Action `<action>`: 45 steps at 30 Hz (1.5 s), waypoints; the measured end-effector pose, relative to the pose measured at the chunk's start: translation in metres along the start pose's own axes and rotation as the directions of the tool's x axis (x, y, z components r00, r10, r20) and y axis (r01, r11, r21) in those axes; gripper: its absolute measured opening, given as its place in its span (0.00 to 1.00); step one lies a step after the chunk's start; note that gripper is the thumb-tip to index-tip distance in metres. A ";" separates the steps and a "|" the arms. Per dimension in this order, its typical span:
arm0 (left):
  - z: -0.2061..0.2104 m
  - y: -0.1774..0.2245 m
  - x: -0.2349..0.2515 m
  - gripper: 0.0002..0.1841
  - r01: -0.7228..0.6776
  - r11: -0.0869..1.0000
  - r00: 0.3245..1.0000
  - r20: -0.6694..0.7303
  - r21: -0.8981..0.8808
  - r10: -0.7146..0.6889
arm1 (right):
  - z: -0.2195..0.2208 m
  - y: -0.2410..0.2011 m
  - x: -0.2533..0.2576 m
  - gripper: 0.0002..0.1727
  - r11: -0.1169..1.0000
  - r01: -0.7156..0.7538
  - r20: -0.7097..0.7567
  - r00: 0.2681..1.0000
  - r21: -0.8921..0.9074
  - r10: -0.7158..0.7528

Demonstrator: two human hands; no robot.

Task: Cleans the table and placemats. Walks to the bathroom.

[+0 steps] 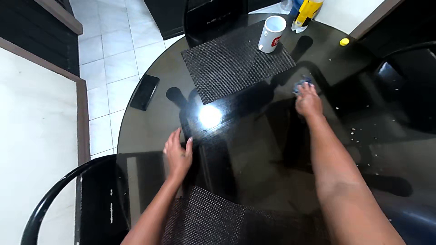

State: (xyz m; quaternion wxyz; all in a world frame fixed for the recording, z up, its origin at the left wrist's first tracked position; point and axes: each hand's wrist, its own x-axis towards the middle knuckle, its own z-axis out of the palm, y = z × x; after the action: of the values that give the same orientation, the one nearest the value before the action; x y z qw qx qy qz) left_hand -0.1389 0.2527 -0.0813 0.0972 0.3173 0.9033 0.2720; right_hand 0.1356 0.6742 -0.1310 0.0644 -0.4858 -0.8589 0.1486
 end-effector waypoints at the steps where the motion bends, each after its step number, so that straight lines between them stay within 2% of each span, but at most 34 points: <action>1: 0.002 0.014 0.027 0.30 0.053 0.996 0.997 0.056 -0.073 -0.049 | -0.007 0.010 -0.005 0.26 0.995 -0.098 -0.029 0.995 -0.019 0.098; 4: 0.025 0.038 0.103 0.32 0.285 0.906 0.951 0.210 -0.311 -0.228 | -0.029 0.025 -0.026 0.25 0.924 -0.380 -0.070 0.924 -0.036 0.377; 6: 0.044 0.048 0.137 0.35 0.415 0.833 0.905 0.259 -0.367 -0.337 | -0.041 0.015 -0.049 0.23 0.885 -0.466 -0.092 0.881 0.002 0.464; 9: 0.061 0.066 0.166 0.35 0.491 0.802 0.869 0.248 -0.339 -0.427 | -0.045 -0.026 -0.107 0.23 0.937 -0.345 -0.113 0.930 0.061 0.350; 11: 0.067 0.080 0.171 0.36 0.524 0.808 0.849 0.243 -0.269 -0.470 | -0.033 -0.050 -0.139 0.24 0.958 -0.286 0.013 0.958 0.008 0.286; 13: 0.069 0.094 0.175 0.37 0.535 0.825 0.838 0.234 -0.184 -0.492 | -0.027 -0.069 -0.150 0.28 0.961 -0.260 0.180 0.945 -0.091 0.272; 15: 0.071 0.101 0.178 0.38 0.541 0.833 0.830 0.233 -0.117 -0.507 | -0.040 -0.080 -0.143 0.34 0.957 -0.252 0.228 0.933 -0.143 0.279; 17: 0.071 0.103 0.183 0.35 0.541 0.837 0.826 0.242 -0.086 -0.509 | -0.053 -0.085 -0.124 0.38 0.965 -0.236 0.156 0.955 -0.115 0.252; 20: 0.075 0.104 0.183 0.28 0.497 0.865 0.841 0.278 -0.063 -0.463 | -0.053 -0.088 -0.071 0.37 0.988 -0.150 0.074 0.986 0.020 0.148; 23: 0.075 0.112 0.159 0.20 0.324 0.941 0.916 0.280 -0.098 -0.286 | -0.044 -0.105 -0.006 0.40 0.987 -0.063 0.023 0.998 0.148 0.060; 26: 0.082 0.106 0.121 0.25 0.217 0.953 0.944 0.293 -0.209 -0.151 | -0.045 -0.135 0.047 0.47 0.981 0.046 -0.081 0.996 0.188 -0.031; 28: 0.084 0.095 0.098 0.25 0.191 0.956 0.946 0.300 -0.221 -0.120 | -0.046 -0.156 0.076 0.53 0.984 0.085 -0.100 0.993 0.155 -0.070; 30: 0.080 0.082 0.071 0.21 0.185 0.957 0.945 0.308 -0.224 -0.110 | -0.046 -0.173 0.093 0.56 0.991 0.106 -0.053 0.993 0.082 -0.102; 32: 0.069 0.065 0.042 0.23 0.189 0.958 0.941 0.320 -0.217 -0.113 | -0.038 -0.180 0.101 0.53 0.992 0.123 0.017 0.992 0.032 -0.124; 33: 0.062 0.055 0.027 0.26 0.192 0.956 0.940 0.320 -0.220 -0.115 | -0.032 -0.181 0.100 0.46 0.992 0.122 0.044 0.992 0.014 -0.122; 34: 0.057 0.044 0.013 0.27 0.202 0.950 0.942 0.312 -0.240 -0.122 | -0.028 -0.180 0.096 0.34 0.993 0.122 0.058 0.991 -0.004 -0.121; 35: 0.052 0.034 0.001 0.29 0.227 0.934 0.941 0.308 -0.276 -0.138 | -0.025 -0.179 0.089 0.24 0.992 0.127 0.058 0.990 -0.025 -0.126; 36: 0.046 0.027 -0.009 0.29 0.265 0.911 0.936 0.312 -0.317 -0.164 | -0.025 -0.179 0.081 0.20 0.990 0.138 0.059 0.989 -0.028 -0.136; 38: 0.034 0.014 -0.024 0.27 0.348 0.854 0.916 0.333 -0.387 -0.223 | -0.029 -0.175 0.067 0.19 0.992 0.128 0.039 0.991 -0.011 -0.127; 40: 0.019 0.005 -0.041 0.25 0.433 0.777 0.887 0.370 -0.457 -0.277 | -0.034 -0.160 0.058 0.20 0.999 0.037 0.016 0.999 0.000 -0.037; 43: -0.010 0.007 -0.066 0.23 0.554 0.614 0.827 0.454 -0.563 -0.330 | -0.050 -0.117 0.062 0.21 0.994 -0.106 -0.025 0.994 -0.020 0.106; 45: -0.028 0.012 -0.084 0.23 0.610 0.497 0.792 0.500 -0.617 -0.351 | -0.057 -0.085 0.069 0.22 0.988 -0.151 -0.044 0.988 -0.028 0.150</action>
State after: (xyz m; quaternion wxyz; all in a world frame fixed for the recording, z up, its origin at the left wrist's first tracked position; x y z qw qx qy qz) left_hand -0.0768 0.1959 -0.0514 0.4323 0.0174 0.7304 0.5286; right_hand 0.0448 0.7023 -0.0526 0.0634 -0.5532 -0.8205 0.1291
